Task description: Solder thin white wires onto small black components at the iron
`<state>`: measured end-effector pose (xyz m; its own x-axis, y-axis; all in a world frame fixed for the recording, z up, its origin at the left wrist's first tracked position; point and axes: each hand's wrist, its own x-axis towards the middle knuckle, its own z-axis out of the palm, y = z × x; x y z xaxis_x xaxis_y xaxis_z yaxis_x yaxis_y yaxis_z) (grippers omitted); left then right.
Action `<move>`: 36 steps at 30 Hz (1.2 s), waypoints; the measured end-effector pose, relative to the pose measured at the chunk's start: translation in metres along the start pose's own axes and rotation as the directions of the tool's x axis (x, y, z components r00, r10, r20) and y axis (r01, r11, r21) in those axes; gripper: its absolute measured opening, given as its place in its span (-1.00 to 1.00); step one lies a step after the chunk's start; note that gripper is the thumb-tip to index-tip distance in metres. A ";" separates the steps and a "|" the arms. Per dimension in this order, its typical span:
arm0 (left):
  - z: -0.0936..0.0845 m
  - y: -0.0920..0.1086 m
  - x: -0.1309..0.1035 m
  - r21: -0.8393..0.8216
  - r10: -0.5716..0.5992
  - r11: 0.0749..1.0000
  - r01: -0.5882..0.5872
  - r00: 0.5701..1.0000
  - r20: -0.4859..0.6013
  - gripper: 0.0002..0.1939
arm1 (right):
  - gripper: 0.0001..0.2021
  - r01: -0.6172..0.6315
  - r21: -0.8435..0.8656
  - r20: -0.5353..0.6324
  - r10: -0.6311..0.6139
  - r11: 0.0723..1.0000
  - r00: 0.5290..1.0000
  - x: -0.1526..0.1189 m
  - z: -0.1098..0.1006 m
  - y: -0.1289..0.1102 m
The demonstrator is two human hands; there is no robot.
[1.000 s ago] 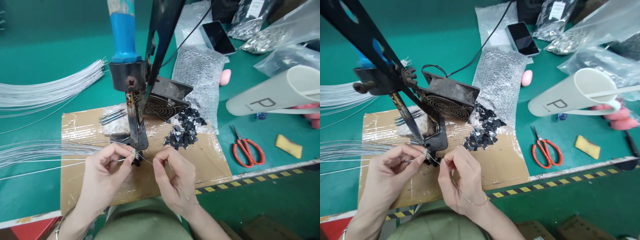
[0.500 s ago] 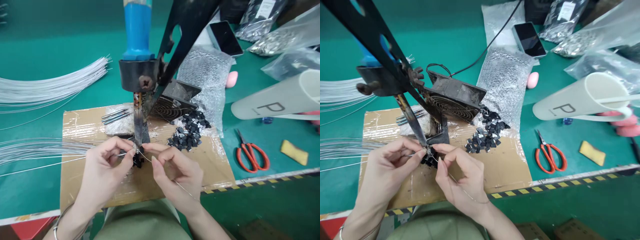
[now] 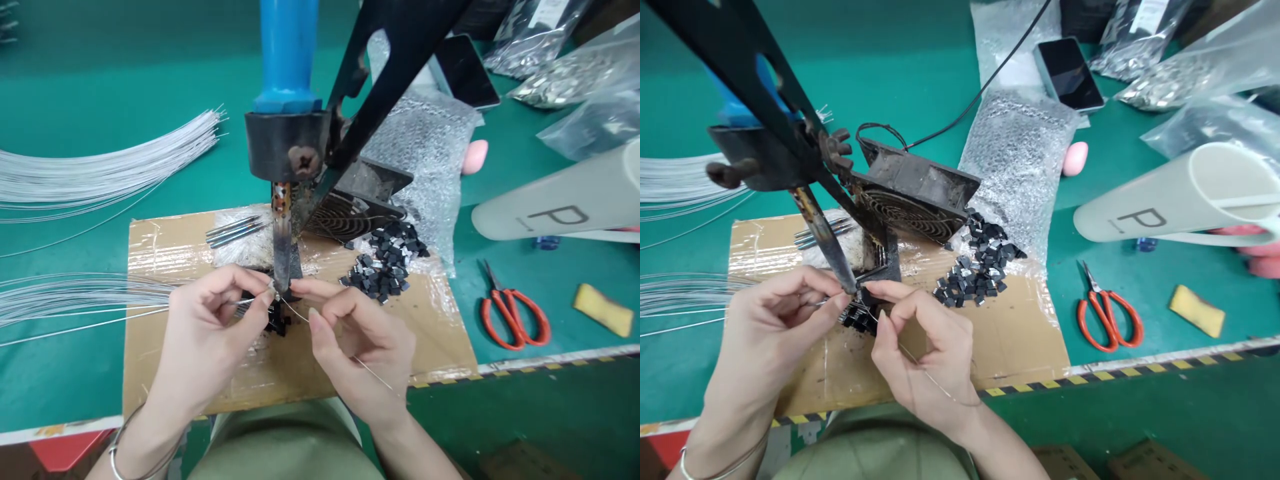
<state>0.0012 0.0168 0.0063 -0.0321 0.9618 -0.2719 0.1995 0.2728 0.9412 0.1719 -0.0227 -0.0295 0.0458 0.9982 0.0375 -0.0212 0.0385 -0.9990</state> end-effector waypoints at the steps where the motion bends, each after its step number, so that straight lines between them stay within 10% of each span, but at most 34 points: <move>1: 0.000 0.000 0.000 -0.004 0.003 1.000 -0.003 1.000 0.001 -0.89 | -0.80 0.000 0.004 0.000 0.000 1.000 1.000 0.000 0.000 0.000; 36: -0.002 0.002 -0.004 0.001 0.027 1.000 -0.027 1.000 -0.008 -0.90 | -0.79 0.013 0.002 -0.002 -0.013 1.000 1.000 0.001 0.002 -0.004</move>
<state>-0.0007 0.0137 0.0096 -0.0349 0.9689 -0.2450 0.2010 0.2470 0.9480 0.1700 -0.0222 -0.0252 0.0477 0.9976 0.0503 -0.0224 0.0514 -0.9984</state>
